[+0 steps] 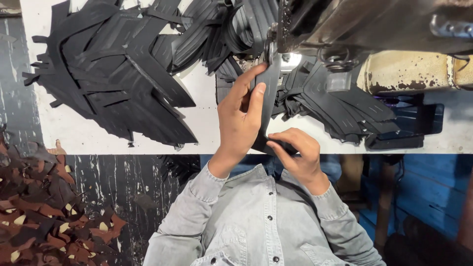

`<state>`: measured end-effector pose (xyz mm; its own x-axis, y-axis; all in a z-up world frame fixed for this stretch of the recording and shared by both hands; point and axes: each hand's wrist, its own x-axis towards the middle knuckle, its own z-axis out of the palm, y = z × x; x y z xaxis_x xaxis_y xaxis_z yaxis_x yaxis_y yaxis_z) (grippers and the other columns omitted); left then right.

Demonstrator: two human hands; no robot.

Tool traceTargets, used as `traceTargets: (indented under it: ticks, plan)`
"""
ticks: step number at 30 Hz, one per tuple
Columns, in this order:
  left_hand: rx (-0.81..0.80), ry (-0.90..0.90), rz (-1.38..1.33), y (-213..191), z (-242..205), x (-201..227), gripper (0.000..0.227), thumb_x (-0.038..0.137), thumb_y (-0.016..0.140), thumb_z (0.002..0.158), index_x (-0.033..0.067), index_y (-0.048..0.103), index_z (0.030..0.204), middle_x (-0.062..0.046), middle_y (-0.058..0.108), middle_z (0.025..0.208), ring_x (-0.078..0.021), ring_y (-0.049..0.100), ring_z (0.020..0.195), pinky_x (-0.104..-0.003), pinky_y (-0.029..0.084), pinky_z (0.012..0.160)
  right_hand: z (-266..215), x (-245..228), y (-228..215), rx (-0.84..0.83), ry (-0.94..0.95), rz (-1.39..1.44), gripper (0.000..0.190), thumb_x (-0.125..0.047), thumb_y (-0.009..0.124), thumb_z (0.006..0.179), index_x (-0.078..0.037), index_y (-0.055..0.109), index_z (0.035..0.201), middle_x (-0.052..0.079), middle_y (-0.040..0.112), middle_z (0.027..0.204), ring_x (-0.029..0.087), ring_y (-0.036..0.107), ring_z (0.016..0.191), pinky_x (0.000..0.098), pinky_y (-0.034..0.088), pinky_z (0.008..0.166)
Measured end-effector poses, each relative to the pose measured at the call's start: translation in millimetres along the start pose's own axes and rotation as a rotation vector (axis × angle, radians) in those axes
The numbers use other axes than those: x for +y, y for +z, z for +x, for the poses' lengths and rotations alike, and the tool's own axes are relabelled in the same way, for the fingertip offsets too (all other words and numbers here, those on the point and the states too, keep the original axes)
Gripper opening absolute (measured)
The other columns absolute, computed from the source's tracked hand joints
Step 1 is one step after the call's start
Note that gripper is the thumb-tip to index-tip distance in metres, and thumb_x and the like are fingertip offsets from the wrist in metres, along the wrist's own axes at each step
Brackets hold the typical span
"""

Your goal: Stitching together pieces of black material using a sewing machine to form shoe components.

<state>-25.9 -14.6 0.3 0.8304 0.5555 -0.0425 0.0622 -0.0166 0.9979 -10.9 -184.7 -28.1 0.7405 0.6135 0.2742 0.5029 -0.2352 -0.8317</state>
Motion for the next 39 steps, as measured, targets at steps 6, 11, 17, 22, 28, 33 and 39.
traceTargets:
  ticks: [6,11,17,22,28,33,39]
  plan:
    - [0.025,0.069,-0.001,2,10,1,0.033,0.008,0.062,0.107,0.0076,0.063,0.14,0.007,0.043,0.076,-0.0014,0.04,0.065,-0.021,0.036,0.059,6,-3,-6,0.022,0.003,0.026,0.021,0.006,0.079,0.085,0.0,0.071,0.104,0.011,0.073,0.093,0.021,0.071,0.08,0.0288,0.054,0.071]
    - [-0.031,0.093,-0.018,-1,0,-4,0.047,0.007,0.062,0.107,0.0083,0.051,0.152,0.006,0.038,0.077,-0.003,0.038,0.066,-0.021,0.035,0.06,14,-3,-15,0.042,0.015,0.039,0.021,0.009,0.077,0.086,0.001,0.072,0.104,0.011,0.072,0.091,0.02,0.07,0.079,0.0276,0.053,0.07]
    - [-0.043,0.002,0.087,-10,-39,-4,0.052,0.005,0.063,0.103,0.0086,0.049,0.153,0.005,0.037,0.072,-0.0037,0.035,0.062,-0.021,0.032,0.056,31,-9,-26,0.05,-0.057,-0.01,0.024,0.009,0.078,0.087,0.002,0.072,0.108,0.013,0.072,0.095,0.021,0.07,0.083,0.0296,0.054,0.074]
    - [-0.052,-0.012,-0.005,-8,-41,-1,0.048,0.003,0.062,0.104,0.0085,0.051,0.151,0.004,0.045,0.076,-0.0032,0.047,0.064,-0.021,0.042,0.061,48,-12,-36,0.049,-0.046,-0.061,0.026,0.01,0.077,0.088,0.0,0.073,0.112,0.012,0.073,0.095,0.021,0.07,0.082,0.0293,0.054,0.072]
    - [-0.017,0.004,-0.054,1,-20,1,0.045,0.004,0.062,0.102,0.0054,0.052,0.145,0.003,0.056,0.083,-0.0036,0.055,0.067,-0.021,0.046,0.064,72,-12,-46,0.052,-0.082,-0.136,0.025,0.008,0.079,0.09,-0.002,0.075,0.112,0.011,0.073,0.095,0.02,0.069,0.083,0.0301,0.052,0.074]
    - [0.035,0.093,-0.042,5,-3,-3,0.032,0.003,0.063,0.099,-0.0001,0.056,0.131,-0.004,0.063,0.116,-0.0051,0.054,0.074,-0.022,0.045,0.065,87,-10,-50,0.054,-0.079,-0.11,0.021,0.006,0.078,0.096,-0.003,0.074,0.115,0.01,0.073,0.099,0.018,0.07,0.087,0.0284,0.053,0.078]
    - [0.044,0.108,0.02,6,18,16,0.036,0.006,0.063,0.102,0.0006,0.057,0.137,-0.002,0.067,0.106,-0.0028,0.058,0.079,-0.021,0.046,0.063,101,-14,-52,0.059,0.035,-0.09,0.018,0.005,0.073,0.1,-0.002,0.075,0.117,0.009,0.076,0.1,0.014,0.071,0.087,0.0268,0.053,0.079]
